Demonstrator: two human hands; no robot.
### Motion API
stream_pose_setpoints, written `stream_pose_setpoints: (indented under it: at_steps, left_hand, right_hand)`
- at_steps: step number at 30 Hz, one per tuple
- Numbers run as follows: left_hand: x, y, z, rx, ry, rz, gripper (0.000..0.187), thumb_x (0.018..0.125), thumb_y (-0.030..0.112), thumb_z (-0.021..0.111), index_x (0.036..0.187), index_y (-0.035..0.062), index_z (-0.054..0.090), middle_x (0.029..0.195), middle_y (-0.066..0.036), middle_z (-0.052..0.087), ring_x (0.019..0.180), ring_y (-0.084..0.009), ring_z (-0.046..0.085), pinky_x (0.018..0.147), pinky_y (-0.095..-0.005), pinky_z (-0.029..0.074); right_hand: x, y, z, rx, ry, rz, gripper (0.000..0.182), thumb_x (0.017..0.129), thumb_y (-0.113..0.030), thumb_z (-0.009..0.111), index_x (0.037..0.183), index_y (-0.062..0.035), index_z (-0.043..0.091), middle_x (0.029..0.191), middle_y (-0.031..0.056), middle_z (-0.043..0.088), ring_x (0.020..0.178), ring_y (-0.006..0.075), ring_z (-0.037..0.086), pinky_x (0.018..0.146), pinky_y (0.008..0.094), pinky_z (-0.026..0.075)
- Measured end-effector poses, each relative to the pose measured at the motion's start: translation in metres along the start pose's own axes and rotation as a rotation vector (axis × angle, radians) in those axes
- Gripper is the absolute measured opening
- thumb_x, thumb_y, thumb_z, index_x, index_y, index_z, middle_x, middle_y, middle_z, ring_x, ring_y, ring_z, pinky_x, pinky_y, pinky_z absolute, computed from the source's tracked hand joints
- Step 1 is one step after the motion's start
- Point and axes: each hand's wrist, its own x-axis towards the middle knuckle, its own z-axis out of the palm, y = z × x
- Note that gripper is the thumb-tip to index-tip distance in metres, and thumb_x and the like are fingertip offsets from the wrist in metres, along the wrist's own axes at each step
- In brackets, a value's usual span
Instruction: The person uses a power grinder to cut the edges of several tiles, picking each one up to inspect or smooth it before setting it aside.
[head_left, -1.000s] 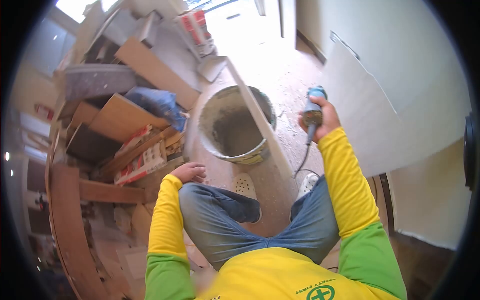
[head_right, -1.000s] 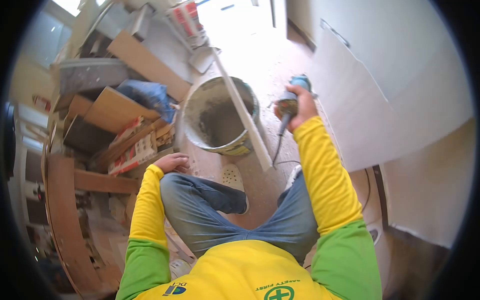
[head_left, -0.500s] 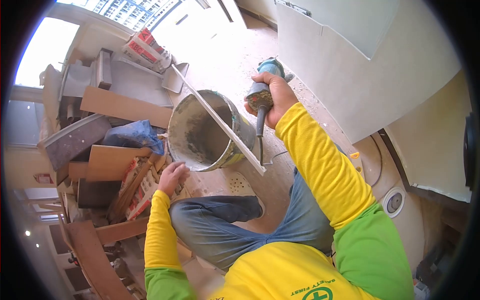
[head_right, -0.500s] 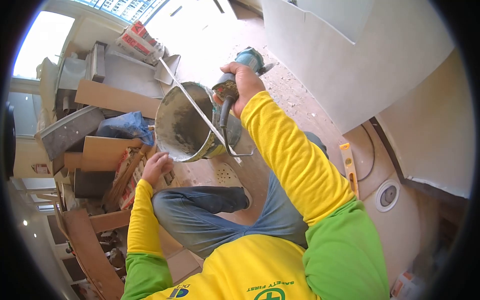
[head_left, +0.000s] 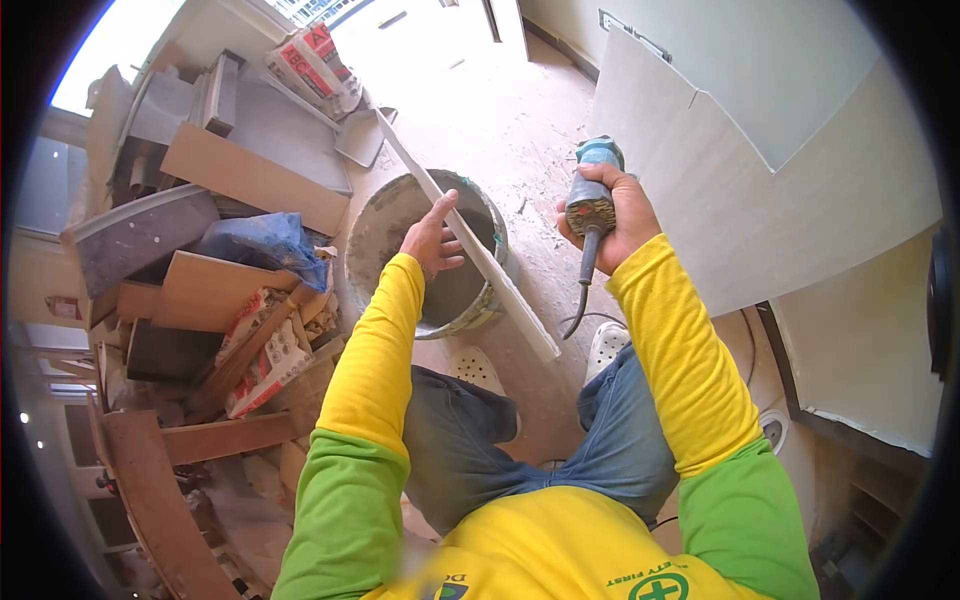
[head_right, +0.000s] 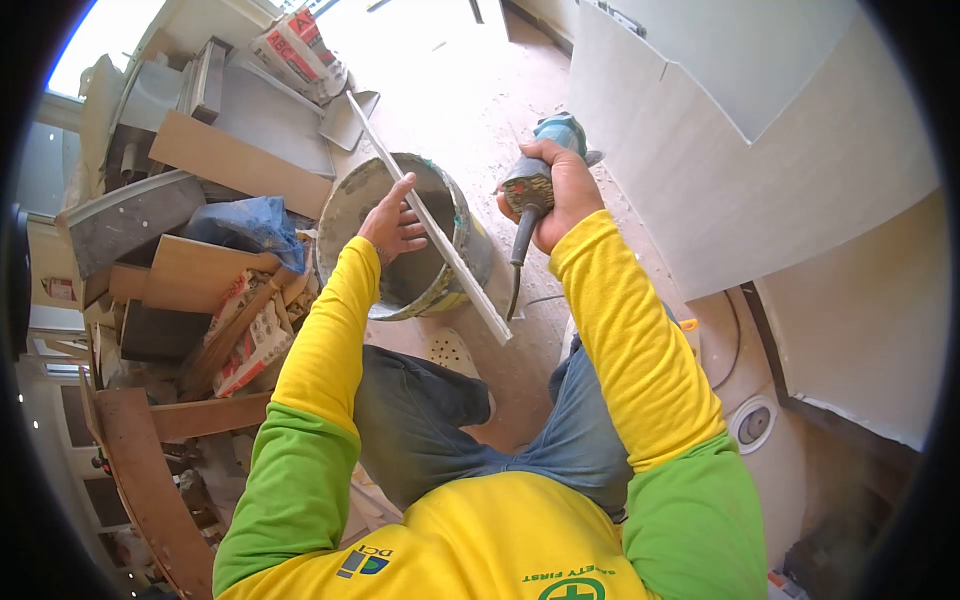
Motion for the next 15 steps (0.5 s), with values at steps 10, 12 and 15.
stream_pose_setpoints:
  at_steps: [10,12,15]
  left_hand:
    - [0.008,0.011,0.002,-0.127,0.088,0.160,0.080,0.082,0.052,0.079,0.137,-0.0023,0.057,0.138,-0.020,0.055,0.107,-0.0340,0.066,0.083,-0.0486,0.061]
    - [0.016,0.023,-0.007,-0.176,0.066,0.221,0.081,0.081,0.053,0.080,0.137,-0.0009,0.058,0.138,-0.019,0.055,0.106,-0.0325,0.067,0.084,-0.0473,0.060]
    - [0.036,0.032,-0.023,-0.154,0.112,0.269,0.080,0.082,0.054,0.080,0.136,0.0010,0.056,0.121,-0.017,0.062,0.096,-0.0260,0.068,0.079,-0.0453,0.061]
  right_hand:
    - [0.010,-0.005,-0.001,-0.016,0.080,-0.008,0.048,0.086,-0.020,0.075,0.117,0.0009,0.045,0.091,0.0238,0.061,0.073,0.0325,0.067,0.059,0.0421,0.064]
    - [0.011,-0.003,-0.002,-0.031,0.085,-0.021,0.048,0.085,-0.020,0.075,0.118,0.0008,0.045,0.091,0.0240,0.062,0.073,0.0329,0.067,0.059,0.0424,0.064]
    - [0.015,-0.003,-0.002,-0.042,0.088,-0.017,0.048,0.085,-0.020,0.075,0.118,0.0003,0.045,0.092,0.0240,0.061,0.074,0.0332,0.067,0.059,0.0428,0.064]
